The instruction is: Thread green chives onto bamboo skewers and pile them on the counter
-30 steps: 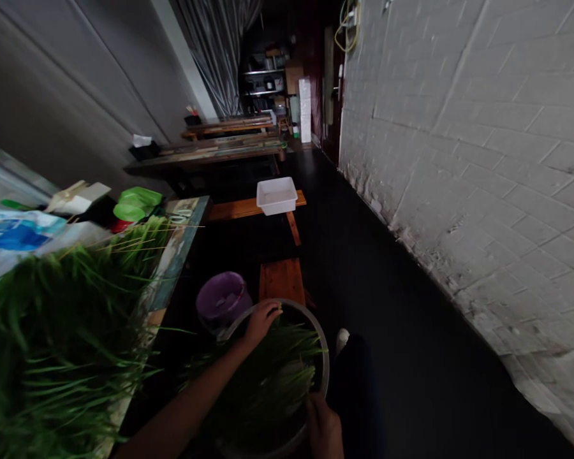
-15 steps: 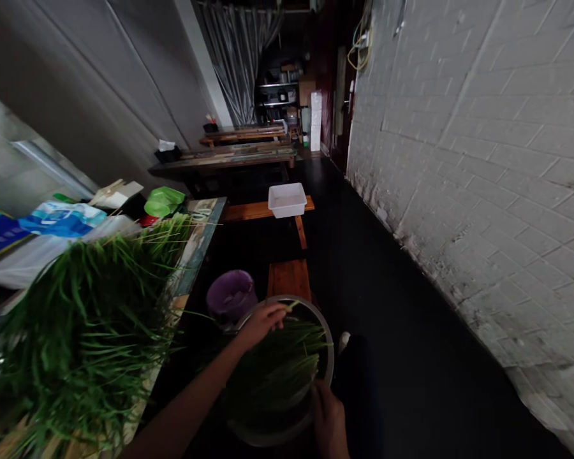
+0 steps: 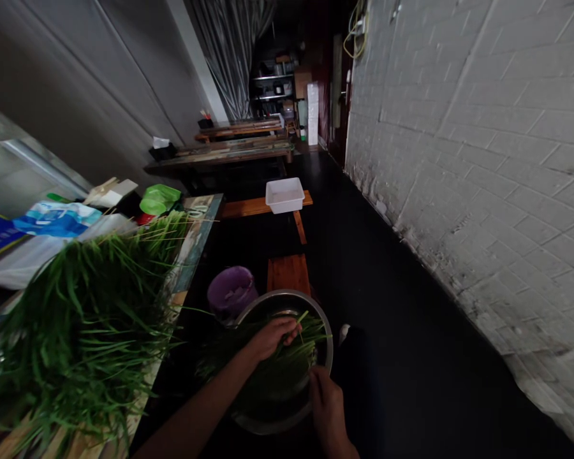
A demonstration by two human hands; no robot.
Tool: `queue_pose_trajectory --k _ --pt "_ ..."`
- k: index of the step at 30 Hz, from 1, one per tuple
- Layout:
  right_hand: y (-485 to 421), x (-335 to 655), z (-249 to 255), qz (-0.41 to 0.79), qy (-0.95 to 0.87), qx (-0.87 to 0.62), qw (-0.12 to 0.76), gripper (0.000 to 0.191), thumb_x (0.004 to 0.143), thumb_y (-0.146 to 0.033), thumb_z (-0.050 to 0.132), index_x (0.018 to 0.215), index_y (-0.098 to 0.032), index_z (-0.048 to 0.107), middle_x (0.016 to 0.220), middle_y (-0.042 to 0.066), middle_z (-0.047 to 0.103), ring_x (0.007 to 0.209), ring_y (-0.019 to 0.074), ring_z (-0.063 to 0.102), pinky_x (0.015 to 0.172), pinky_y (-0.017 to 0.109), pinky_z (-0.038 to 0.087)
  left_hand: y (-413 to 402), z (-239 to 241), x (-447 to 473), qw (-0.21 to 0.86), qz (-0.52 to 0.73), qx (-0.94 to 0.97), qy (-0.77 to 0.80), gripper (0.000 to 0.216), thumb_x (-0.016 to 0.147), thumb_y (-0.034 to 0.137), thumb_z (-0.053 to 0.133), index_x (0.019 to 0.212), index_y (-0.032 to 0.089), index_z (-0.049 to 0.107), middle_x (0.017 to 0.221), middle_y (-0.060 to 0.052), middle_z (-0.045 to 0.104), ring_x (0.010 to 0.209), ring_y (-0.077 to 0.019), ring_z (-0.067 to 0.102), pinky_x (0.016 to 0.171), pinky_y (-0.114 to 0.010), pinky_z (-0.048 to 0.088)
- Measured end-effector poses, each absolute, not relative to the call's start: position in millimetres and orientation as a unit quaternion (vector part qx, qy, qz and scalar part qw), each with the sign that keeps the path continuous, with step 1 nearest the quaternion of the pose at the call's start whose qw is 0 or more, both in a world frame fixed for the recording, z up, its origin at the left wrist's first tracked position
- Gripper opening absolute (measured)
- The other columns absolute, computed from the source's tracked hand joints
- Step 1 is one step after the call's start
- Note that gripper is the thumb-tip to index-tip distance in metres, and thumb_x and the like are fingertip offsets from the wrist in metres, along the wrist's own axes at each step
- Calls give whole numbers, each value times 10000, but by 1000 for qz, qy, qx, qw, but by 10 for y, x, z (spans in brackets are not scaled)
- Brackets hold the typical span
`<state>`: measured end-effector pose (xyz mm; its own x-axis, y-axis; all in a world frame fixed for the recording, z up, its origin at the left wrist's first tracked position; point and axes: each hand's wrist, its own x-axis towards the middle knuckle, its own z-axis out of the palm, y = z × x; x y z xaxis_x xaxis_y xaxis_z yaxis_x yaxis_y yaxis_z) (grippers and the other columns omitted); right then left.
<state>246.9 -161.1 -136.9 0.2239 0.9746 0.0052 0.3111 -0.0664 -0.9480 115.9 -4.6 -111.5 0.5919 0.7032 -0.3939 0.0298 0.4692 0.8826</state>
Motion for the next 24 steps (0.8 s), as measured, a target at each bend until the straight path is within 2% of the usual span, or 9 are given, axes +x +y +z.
queue_pose_trajectory --k 10,15,18,21,24 --pt "-1595 2446 -1378 367 -488 -640 467 333 919 -401 409 893 -164 641 686 26 645 599 136 604 557 171 467 -53 -1257 1098 756 199 485 393 393 741 480 608 792 94 668 630 1 516 519 -62 407 517 -210 280" --pt "-1601 2504 -1398 383 -505 -628 452 315 920 -386 399 848 -172 619 674 22 627 612 144 597 599 187 475 -8 -1232 1045 752 136 514 389 412 744 499 597 821 102 678 614 8 501 519 -67 408 504 -210 284" --pt "-1592 2500 -1428 386 -501 -633 447 323 922 -391 391 817 -175 608 665 22 619 608 146 585 580 190 466 -22 -1279 1002 725 90 572 373 410 748 513 588 820 123 692 700 -14 535 591 -93 464 527 -217 331" --pt "-1579 2463 -1511 384 -487 -646 446 348 919 -411 391 783 -169 600 633 18 604 569 139 557 536 190 447 -35 -1407 984 656 73 667 345 358 748 492 601 732 148 703 854 -42 577 762 -141 523 664 -251 412" --pt "-1593 2443 -1626 393 -467 -651 451 351 914 -428 400 812 -164 607 642 18 614 575 140 568 534 188 446 25 -1597 1043 590 71 732 335 262 788 407 582 762 183 716 914 -42 618 891 -166 541 842 -279 399"
